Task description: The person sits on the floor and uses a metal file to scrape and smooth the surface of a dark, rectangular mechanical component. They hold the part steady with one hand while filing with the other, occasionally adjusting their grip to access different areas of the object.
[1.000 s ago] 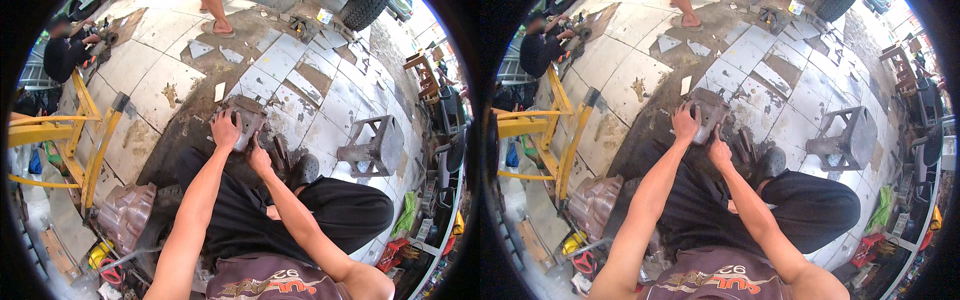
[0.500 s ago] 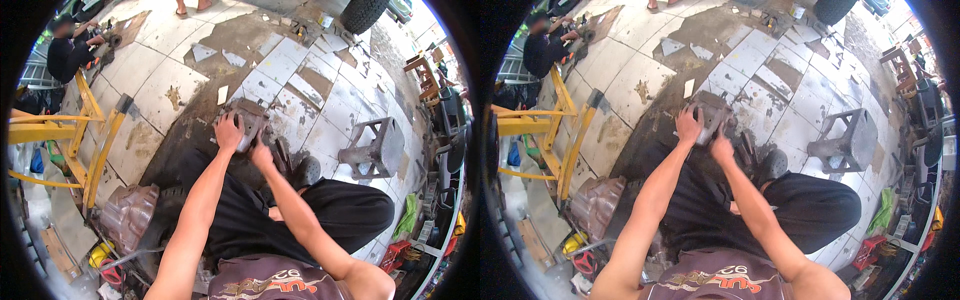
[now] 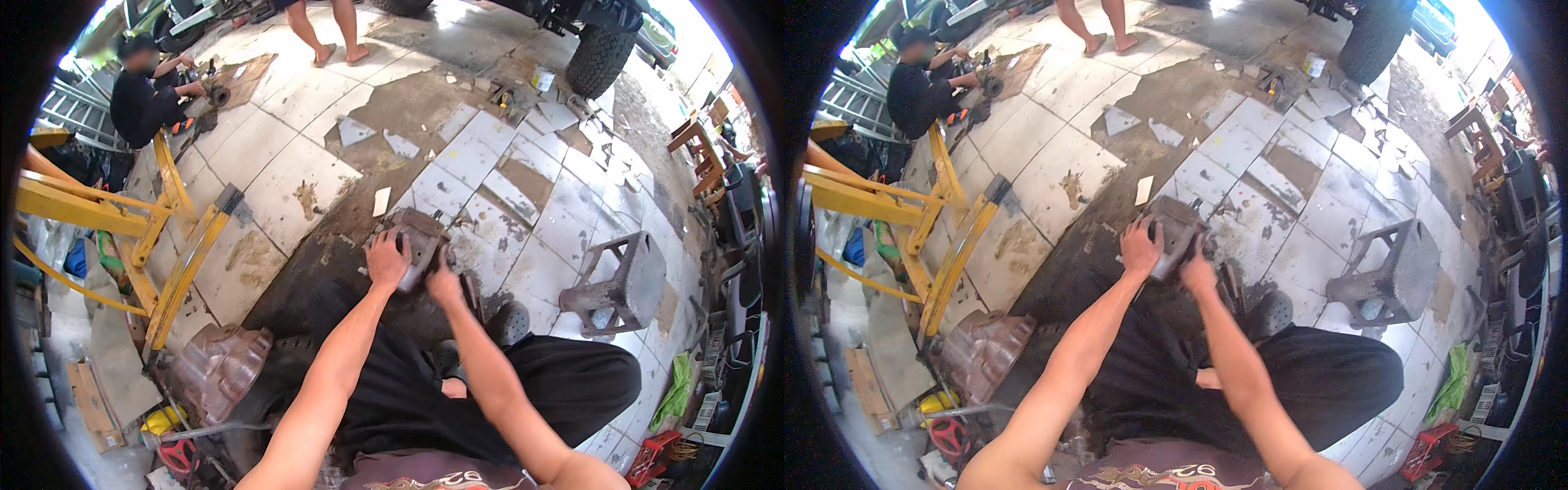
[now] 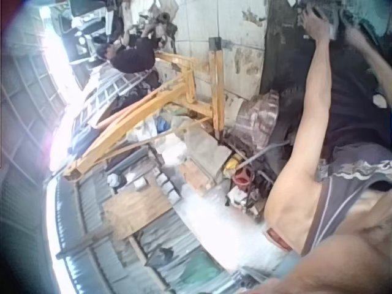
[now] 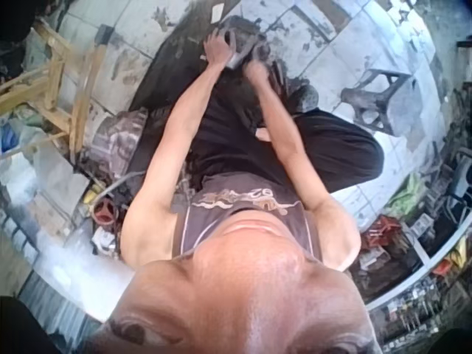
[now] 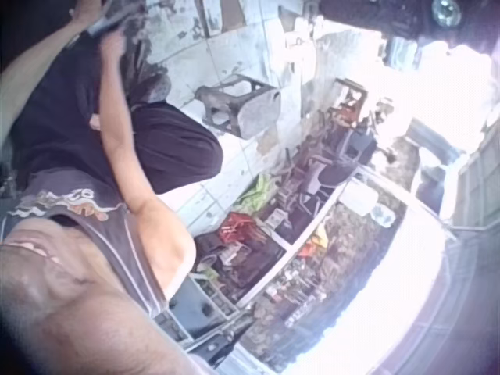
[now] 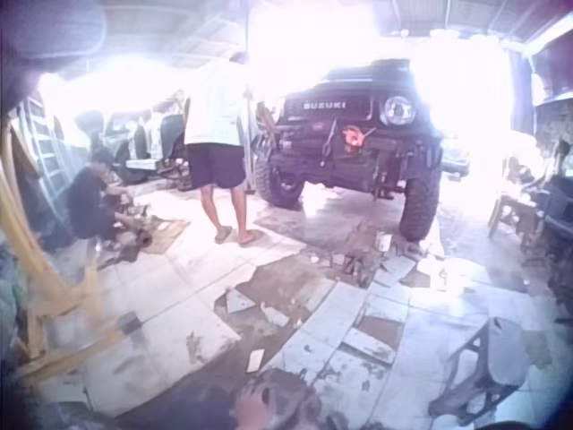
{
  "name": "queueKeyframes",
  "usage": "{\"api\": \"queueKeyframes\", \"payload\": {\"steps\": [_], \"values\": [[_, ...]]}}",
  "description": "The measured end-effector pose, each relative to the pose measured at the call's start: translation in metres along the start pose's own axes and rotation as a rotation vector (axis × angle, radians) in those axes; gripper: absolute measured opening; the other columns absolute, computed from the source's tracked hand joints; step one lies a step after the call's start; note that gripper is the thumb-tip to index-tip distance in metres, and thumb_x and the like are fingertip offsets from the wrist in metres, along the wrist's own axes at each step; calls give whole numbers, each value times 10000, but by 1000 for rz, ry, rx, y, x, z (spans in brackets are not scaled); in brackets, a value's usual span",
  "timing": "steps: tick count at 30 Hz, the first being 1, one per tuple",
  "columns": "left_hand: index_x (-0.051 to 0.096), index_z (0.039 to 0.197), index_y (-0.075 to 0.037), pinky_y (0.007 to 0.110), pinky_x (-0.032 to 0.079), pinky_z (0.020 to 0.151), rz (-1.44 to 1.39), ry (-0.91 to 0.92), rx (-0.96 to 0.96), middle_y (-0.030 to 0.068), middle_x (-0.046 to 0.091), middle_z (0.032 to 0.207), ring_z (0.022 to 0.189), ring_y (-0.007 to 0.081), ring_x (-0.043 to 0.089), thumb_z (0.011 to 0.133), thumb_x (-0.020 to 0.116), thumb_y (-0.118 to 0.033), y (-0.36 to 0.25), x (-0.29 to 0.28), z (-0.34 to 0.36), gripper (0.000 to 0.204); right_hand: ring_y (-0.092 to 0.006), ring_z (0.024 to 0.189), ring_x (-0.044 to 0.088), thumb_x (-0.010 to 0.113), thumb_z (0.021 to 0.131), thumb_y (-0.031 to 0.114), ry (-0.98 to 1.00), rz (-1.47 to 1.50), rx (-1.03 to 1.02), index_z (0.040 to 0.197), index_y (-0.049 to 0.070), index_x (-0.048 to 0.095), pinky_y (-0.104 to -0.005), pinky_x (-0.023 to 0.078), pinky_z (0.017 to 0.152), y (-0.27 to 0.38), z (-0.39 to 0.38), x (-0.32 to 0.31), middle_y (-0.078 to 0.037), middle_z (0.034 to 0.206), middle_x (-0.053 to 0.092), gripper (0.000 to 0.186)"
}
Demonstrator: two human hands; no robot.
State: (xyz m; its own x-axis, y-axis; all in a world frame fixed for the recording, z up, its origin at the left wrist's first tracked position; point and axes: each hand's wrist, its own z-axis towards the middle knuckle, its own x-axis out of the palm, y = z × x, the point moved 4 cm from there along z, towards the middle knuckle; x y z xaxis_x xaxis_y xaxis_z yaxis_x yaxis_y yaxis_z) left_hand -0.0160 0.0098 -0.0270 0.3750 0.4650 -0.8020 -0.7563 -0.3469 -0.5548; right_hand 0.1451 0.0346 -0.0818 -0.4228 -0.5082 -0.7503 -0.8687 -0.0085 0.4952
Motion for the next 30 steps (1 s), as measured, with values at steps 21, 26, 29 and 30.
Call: {"api": "queueKeyframes", "payload": {"steps": [21,26,29,30], "values": [[652,1250,-92,514,397,1047,-34,-35,-29,164,658,1211,1174,363,574,943,583,-373,14,-13,-3,422,-484,949,670,570,868,228,94,-25,-70,1599,307,-26,-546,527,831,3,-25,18,-343,1055,665,947],[642,1267,-82,526,391,1052,-95,3,16,172,653,1227,1183,368,568,941,585,-371,-3,-5,-6,439,-489,945,670,547,872,226,32,1,-90,1601,290,-23,-542,527,829,-15,-8,14,-340,1016,674,928],[627,1294,-89,515,380,1068,-59,7,6,169,652,1236,1193,369,564,925,602,-405,6,-12,-10,487,-496,980,663,574,867,244,76,-82,-26,1599,291,-49,-546,515,888,-2,-20,14,-344,1014,672,962],[625,1300,-91,510,378,1071,-37,-4,16,167,652,1239,1195,368,563,921,605,-413,8,-13,-8,497,-497,986,662,581,866,247,79,-112,-28,1598,293,-57,-550,512,895,3,-16,8,-347,1011,672,973]]}}
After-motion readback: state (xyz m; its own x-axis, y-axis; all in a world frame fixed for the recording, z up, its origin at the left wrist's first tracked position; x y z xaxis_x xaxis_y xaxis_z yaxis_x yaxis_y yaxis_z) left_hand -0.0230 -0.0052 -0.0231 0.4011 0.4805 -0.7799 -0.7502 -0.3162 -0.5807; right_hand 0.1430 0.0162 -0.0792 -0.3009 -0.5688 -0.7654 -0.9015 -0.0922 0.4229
